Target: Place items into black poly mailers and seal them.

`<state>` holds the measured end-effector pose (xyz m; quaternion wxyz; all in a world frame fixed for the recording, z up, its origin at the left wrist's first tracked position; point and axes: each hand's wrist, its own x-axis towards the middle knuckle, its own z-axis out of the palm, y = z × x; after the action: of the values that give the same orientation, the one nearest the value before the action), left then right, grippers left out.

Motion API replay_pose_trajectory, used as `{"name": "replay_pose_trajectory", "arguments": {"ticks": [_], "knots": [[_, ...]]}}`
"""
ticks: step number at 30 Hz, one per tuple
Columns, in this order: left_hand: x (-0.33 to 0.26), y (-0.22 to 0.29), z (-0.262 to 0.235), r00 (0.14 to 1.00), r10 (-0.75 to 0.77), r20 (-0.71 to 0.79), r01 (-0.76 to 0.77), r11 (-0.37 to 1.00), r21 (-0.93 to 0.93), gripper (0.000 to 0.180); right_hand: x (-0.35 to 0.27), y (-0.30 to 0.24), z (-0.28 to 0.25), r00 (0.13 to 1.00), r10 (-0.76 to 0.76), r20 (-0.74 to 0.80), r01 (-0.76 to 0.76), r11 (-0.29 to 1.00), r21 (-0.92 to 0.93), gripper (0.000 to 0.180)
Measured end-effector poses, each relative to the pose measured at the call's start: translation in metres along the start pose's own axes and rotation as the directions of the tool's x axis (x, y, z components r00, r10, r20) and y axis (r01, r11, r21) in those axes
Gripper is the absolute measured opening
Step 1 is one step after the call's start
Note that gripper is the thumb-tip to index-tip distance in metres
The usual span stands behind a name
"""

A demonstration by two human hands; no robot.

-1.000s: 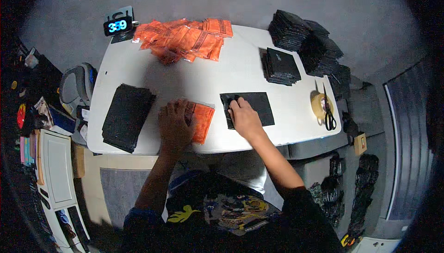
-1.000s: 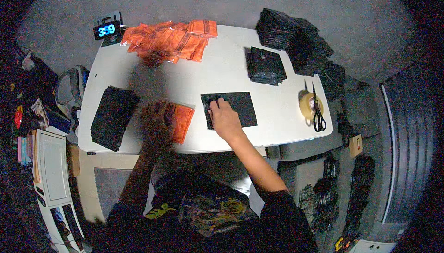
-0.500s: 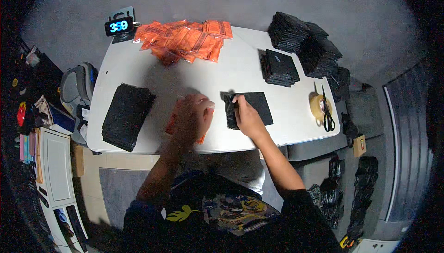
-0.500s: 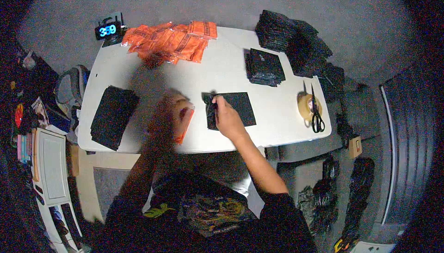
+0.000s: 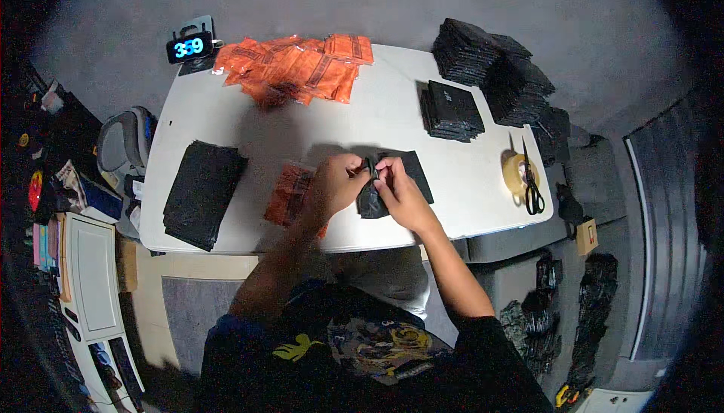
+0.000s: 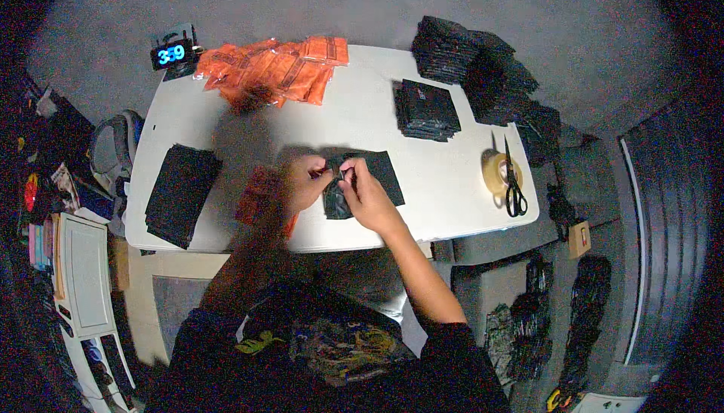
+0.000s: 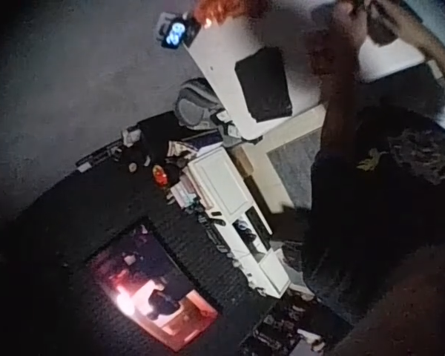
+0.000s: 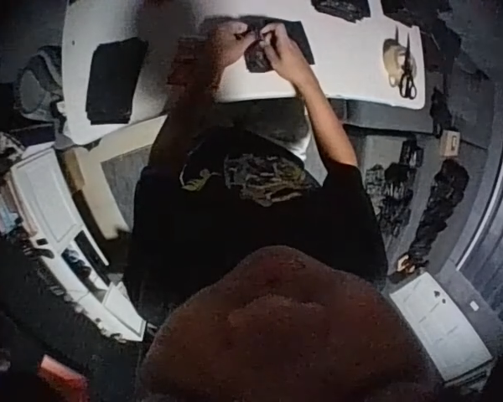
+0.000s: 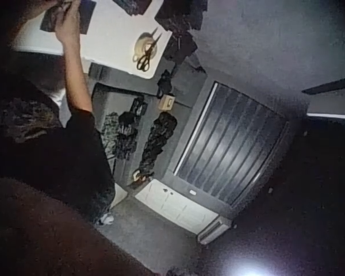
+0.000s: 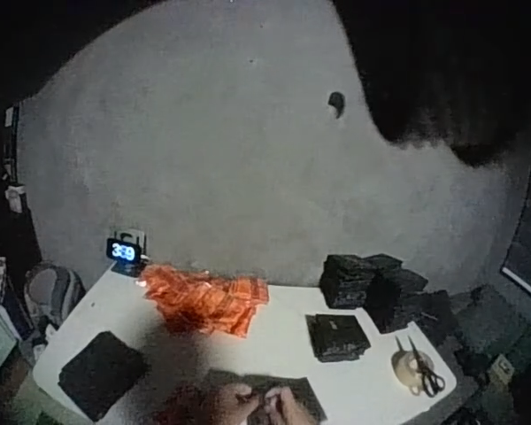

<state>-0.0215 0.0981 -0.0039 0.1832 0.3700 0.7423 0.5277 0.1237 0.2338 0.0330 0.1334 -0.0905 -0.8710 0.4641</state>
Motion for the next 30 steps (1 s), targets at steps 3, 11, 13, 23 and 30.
{"name": "replay_pose_trajectory", "arguments": {"ticks": [3,11,13,23,30], "knots": [[0.000,-0.009,0.000,0.999,0.025,-0.038,-0.028,0.997,-0.065,0.023,0.003,-0.010,0.001,0.998,0.063,0.008,-0.063,0.998,0.031,0.027],[-0.004,0.002,-0.007,0.998,0.067,-0.021,-0.069,0.984,-0.164,0.023,0.006,-0.017,0.006,0.991,0.007,-0.133,-0.014,0.998,-0.053,0.029],[0.000,-0.009,-0.010,0.994,0.075,-0.081,-0.083,0.991,-0.108,0.022,0.006,-0.010,0.007,0.989,0.023,-0.149,-0.030,0.999,-0.040,0.019],[-0.004,0.001,-0.024,0.975,0.107,-0.196,-0.121,0.991,-0.062,0.016,0.006,-0.018,-0.008,0.987,0.018,-0.160,-0.024,0.999,-0.035,0.020],[-0.004,-0.001,-0.013,0.968,0.120,-0.222,-0.116,0.993,0.028,0.022,0.011,-0.025,-0.018,0.972,0.001,-0.236,-0.033,0.991,-0.129,0.024]]}}
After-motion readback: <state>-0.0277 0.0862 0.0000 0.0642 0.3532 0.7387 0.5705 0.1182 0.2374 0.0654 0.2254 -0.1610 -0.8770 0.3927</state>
